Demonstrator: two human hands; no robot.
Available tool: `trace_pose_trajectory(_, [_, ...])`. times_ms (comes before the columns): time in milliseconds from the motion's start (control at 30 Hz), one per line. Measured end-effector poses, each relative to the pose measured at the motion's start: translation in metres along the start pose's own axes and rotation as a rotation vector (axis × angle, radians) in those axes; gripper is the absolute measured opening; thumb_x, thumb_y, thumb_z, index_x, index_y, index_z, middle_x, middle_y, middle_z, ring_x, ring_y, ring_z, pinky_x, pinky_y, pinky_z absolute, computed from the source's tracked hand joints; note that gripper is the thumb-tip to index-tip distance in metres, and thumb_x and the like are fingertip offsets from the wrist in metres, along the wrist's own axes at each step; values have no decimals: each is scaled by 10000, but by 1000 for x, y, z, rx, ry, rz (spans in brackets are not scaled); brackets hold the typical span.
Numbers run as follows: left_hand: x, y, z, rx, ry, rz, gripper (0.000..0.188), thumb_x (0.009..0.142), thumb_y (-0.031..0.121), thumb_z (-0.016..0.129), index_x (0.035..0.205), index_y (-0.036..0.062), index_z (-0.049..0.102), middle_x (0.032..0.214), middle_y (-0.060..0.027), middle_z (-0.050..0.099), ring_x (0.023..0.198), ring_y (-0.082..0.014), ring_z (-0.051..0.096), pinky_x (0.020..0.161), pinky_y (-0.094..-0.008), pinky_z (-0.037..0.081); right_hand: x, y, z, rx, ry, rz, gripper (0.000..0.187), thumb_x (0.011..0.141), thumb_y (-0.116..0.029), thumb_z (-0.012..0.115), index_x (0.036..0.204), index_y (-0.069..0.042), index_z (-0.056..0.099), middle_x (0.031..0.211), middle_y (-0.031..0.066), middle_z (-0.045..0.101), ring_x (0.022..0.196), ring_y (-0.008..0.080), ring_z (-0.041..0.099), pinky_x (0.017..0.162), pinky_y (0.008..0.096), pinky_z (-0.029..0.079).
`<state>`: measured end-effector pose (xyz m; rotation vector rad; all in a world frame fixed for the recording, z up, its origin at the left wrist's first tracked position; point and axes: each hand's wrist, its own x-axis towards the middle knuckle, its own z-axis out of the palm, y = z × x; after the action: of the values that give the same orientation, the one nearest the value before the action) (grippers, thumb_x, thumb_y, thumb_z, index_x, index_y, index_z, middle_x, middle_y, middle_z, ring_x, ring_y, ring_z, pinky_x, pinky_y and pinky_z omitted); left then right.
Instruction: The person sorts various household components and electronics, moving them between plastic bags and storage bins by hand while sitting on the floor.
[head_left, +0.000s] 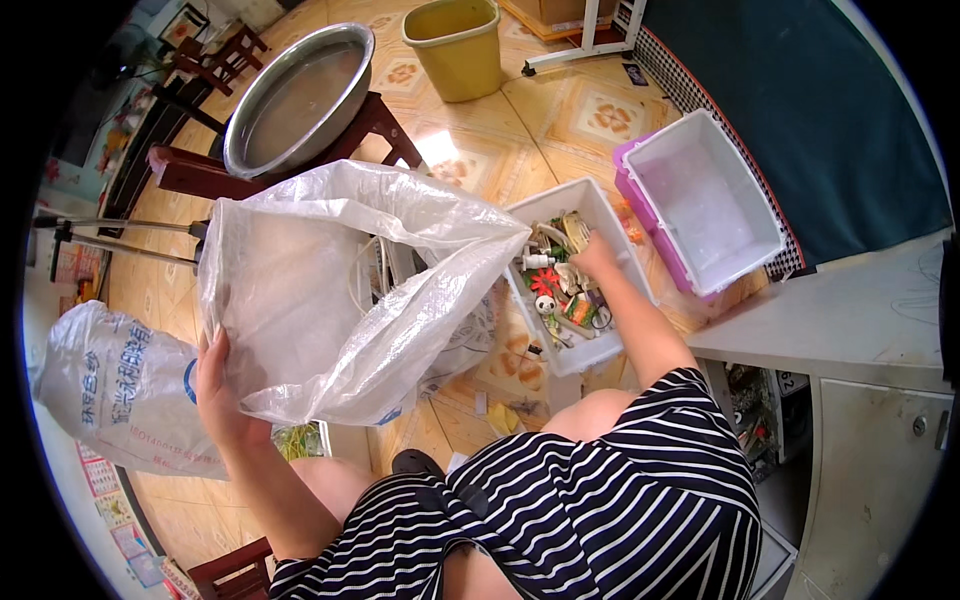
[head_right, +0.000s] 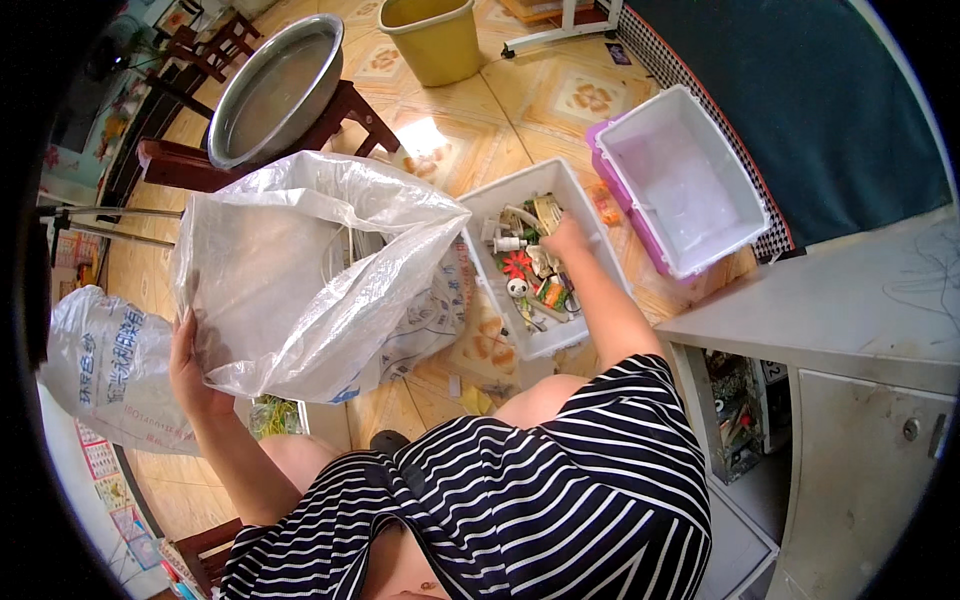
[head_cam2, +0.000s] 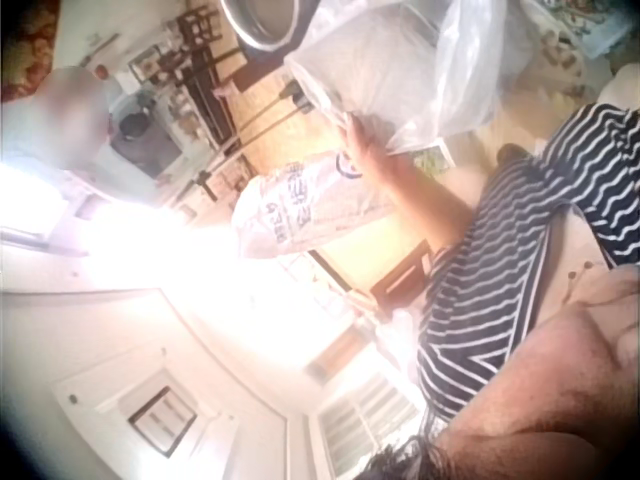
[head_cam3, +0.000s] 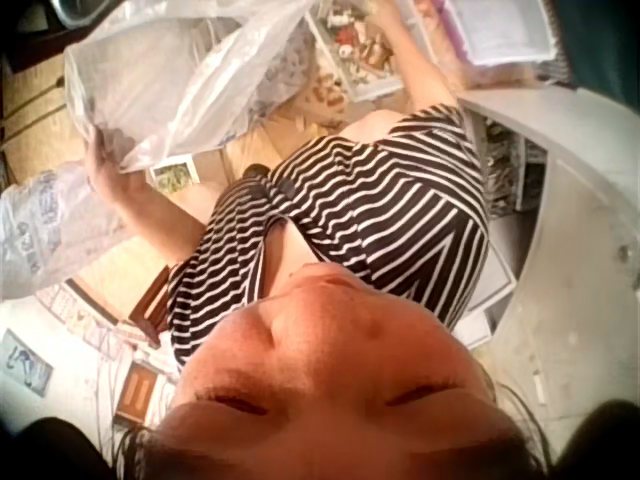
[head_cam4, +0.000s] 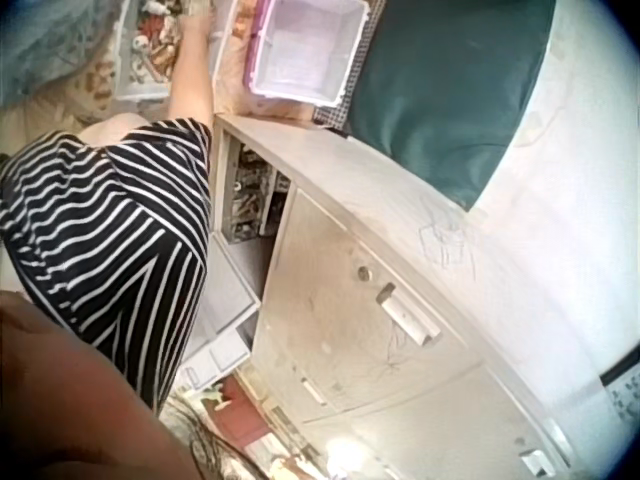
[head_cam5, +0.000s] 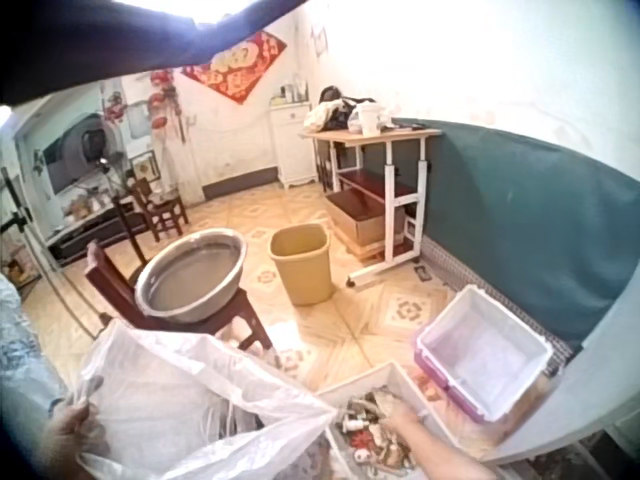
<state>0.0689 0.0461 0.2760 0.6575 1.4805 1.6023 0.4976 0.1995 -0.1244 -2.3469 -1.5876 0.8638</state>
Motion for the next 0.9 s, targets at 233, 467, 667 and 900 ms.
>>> trace_pose_trajectory(233, [23,-10,-20,-114,-186,-45,283,941,156,522,1193,43,585,1045,-35,640,938,-145,601,814,-281,461,-32,17,-62,336,80,-162,605,642,-218,723,1186,-15,554,1113,214,630,1042,317,615,911,375,467])
trace_pose_trajectory(467, [22,-14,-20,-168,-157,-65,258,944,162,534,1168,52,597,1046,-33,650,923,-138,624,789,-281,492,-54,-12,-137,822,54,-320,623,732,-108,735,1277,36,470,1121,145,608,970,220,604,857,312,474])
trace_pose_trajectory(667, [9,-4,-10,-144,-259,-34,263,939,144,533,1185,67,583,1012,-14,644,895,-127,618,777,-263,486,-95,-90,-211,1226,-34,-433,447,785,-59,679,1189,36,513,968,103,625,838,181,623,724,302,524])
trace_pose_trajectory(900, [0,-4,6,-140,-248,-48,390,918,107,526,1299,25,506,1128,-76,625,1000,-163,613,864,-293,489,-165,-173,-293,1417,-28,-662,480,826,-47,612,1278,53,486,1128,199,630,983,246,648,862,349,538])
